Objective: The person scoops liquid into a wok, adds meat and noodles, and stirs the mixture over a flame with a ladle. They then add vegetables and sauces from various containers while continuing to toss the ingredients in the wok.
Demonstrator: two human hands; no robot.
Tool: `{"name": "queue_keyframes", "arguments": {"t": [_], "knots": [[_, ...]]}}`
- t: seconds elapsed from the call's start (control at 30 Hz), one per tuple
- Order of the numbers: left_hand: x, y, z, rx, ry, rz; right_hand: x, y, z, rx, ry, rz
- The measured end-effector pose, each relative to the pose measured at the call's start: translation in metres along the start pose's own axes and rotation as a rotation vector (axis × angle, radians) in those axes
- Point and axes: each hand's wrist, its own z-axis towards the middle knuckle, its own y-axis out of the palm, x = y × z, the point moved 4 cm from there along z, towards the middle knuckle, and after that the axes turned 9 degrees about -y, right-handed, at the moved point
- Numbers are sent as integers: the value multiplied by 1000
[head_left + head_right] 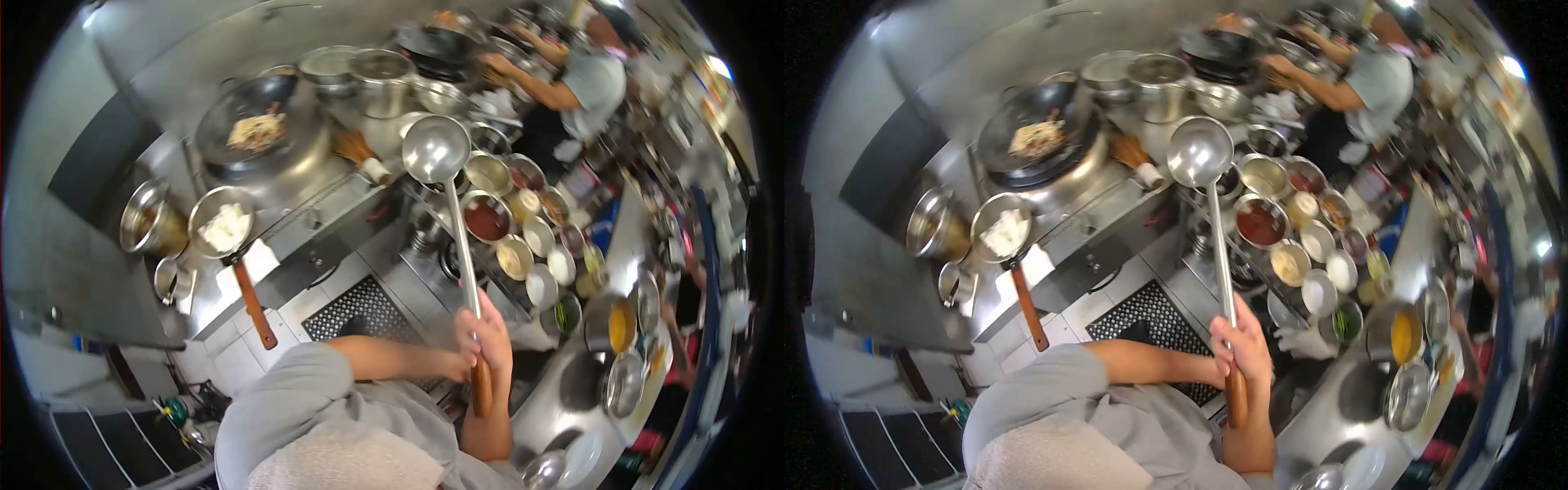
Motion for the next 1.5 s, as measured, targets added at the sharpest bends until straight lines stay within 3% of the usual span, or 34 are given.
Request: {"name": "queue_keyframes", "arguments": {"t": [0.07,0.13,0.17,0.2,0.23,0.27,0.33,0.37,0.4,0.5,0.57,0.67,0.73,0.8,0.9,0.97,1.0,1.07,1.1,1.13,1.17,1.2,1.27,1.3,1.33,1.4,1.47,1.5], "knots": [[1,-88,-75,108,128,-485,-10,19,66,-135,-7,-66],[4,-186,-174,281,433,-828,-12,51,148,-270,-52,-110],[35,-204,-246,473,702,-804,-8,64,203,-324,-44,-264],[24,-249,-291,558,748,-938,-1,83,260,-382,-9,-318],[50,-290,-353,700,944,-1001,15,138,361,-475,-31,-602],[75,-307,-396,820,1112,-1044,44,158,419,-398,-59,-531],[102,-354,-424,745,1215,-1165,90,210,506,-514,-28,-732],[110,-388,-425,782,1183,-1186,120,223,544,-391,-34,-795],[117,-415,-425,830,1170,-1224,137,246,559,-610,124,-690],[117,-475,-404,836,899,-1240,145,269,553,-853,222,-939],[121,-474,-410,855,895,-1237,115,269,521,-1115,0,-1260],[111,-480,-410,760,858,-1229,75,218,489,-1183,-325,-1710],[123,-465,-418,851,804,-1317,41,208,455,-1181,-467,-1852],[121,-480,-412,830,818,-1327,21,198,438,-1165,-356,-1793],[96,-531,-381,887,1017,-1314,40,166,443,-1164,-132,-1661],[79,-555,-367,961,1118,-1192,106,157,487,-1089,-298,-1600],[77,-551,-362,1018,1172,-1142,121,157,495,-1056,-377,-1572],[98,-443,-373,1148,1126,-1268,81,171,490,-1113,-91,-1476],[125,-402,-391,1138,1093,-1298,35,173,474,-1134,54,-1447],[108,-421,-390,935,1179,-1207,10,165,469,-1158,206,-1423],[91,-439,-389,734,1236,-1108,26,158,484,-1221,29,-1426],[106,-454,-399,1050,1077,-1199,41,151,499,-1267,-159,-1434],[92,-509,-396,1006,1132,-1256,77,176,521,-1200,-126,-1542],[80,-505,-384,1090,1060,-1209,76,185,521,-1172,-178,-1525],[136,-418,-389,1264,958,-1317,73,195,522,-1146,-236,-1504],[92,-396,-359,1015,1179,-1123,65,188,517,-1099,-401,-1336],[117,-378,-385,1405,1076,-711,12,191,493,-1253,-357,-1214],[127,-384,-413,1706,886,-215,2,184,488,-1285,-385,-1172]]}}
